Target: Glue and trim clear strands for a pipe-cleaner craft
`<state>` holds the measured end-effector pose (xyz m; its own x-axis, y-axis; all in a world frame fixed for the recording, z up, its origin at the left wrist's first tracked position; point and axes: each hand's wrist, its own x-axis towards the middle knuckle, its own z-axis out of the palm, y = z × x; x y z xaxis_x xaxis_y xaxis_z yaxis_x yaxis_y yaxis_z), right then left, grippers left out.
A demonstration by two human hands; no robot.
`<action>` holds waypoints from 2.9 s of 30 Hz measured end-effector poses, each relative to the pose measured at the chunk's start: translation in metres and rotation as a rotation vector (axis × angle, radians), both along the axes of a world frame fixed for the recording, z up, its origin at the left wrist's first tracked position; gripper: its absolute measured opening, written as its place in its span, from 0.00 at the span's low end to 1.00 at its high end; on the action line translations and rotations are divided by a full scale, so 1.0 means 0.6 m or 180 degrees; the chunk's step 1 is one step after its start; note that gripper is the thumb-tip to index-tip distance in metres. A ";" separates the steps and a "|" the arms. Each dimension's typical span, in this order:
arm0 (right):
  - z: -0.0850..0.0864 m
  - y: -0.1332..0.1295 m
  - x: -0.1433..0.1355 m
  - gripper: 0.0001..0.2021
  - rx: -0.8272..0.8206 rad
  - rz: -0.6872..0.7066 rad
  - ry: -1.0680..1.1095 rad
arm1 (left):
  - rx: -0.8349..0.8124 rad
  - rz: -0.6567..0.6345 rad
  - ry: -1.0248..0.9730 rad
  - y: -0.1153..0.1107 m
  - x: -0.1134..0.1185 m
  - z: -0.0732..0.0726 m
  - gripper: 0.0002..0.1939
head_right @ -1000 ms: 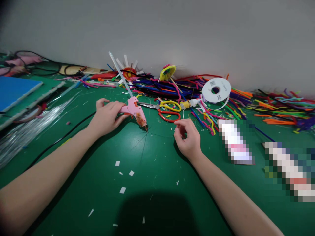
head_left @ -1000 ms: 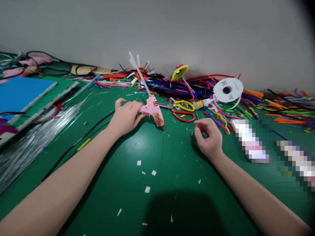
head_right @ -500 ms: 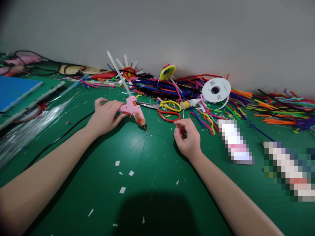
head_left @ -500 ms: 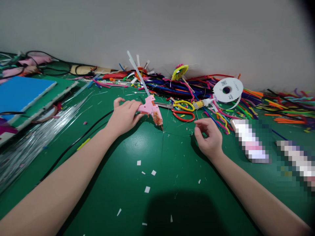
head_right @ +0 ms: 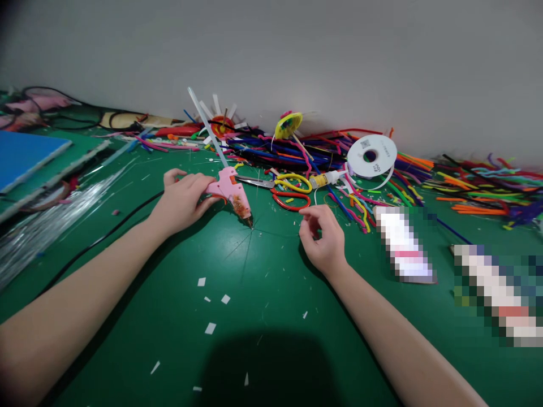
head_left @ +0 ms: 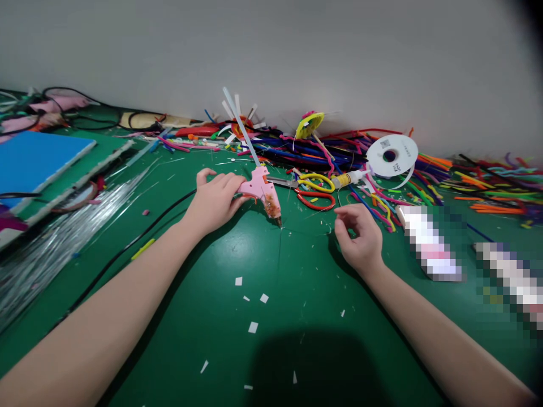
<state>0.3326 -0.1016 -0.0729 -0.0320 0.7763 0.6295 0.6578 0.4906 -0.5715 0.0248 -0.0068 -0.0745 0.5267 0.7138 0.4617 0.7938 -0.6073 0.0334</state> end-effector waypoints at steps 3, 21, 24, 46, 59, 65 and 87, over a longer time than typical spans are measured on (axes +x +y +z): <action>0.000 0.000 -0.001 0.12 -0.0001 -0.0014 -0.0007 | 0.0007 -0.0001 0.0010 0.000 0.000 0.000 0.15; 0.002 0.000 0.000 0.11 -0.0019 -0.0001 0.0039 | -0.0075 0.0059 -0.0022 -0.007 0.004 0.008 0.14; 0.001 0.000 0.001 0.11 -0.0010 0.0001 0.0035 | -0.0094 0.0056 -0.0058 -0.006 0.000 0.010 0.15; 0.002 0.000 -0.001 0.11 -0.0038 0.0006 -0.0035 | -0.0269 0.1481 -0.0453 0.044 -0.111 0.027 0.25; 0.005 0.000 -0.002 0.09 -0.0055 0.0005 -0.0094 | -0.0259 0.2054 -0.0538 0.081 -0.094 0.007 0.20; 0.004 0.000 -0.001 0.10 -0.0036 0.0043 -0.0082 | -0.0610 0.2258 -0.0456 0.085 -0.091 0.003 0.24; 0.005 -0.001 0.001 0.10 0.0038 -0.0086 0.0076 | 0.0148 0.1847 -0.0906 0.033 -0.045 0.030 0.23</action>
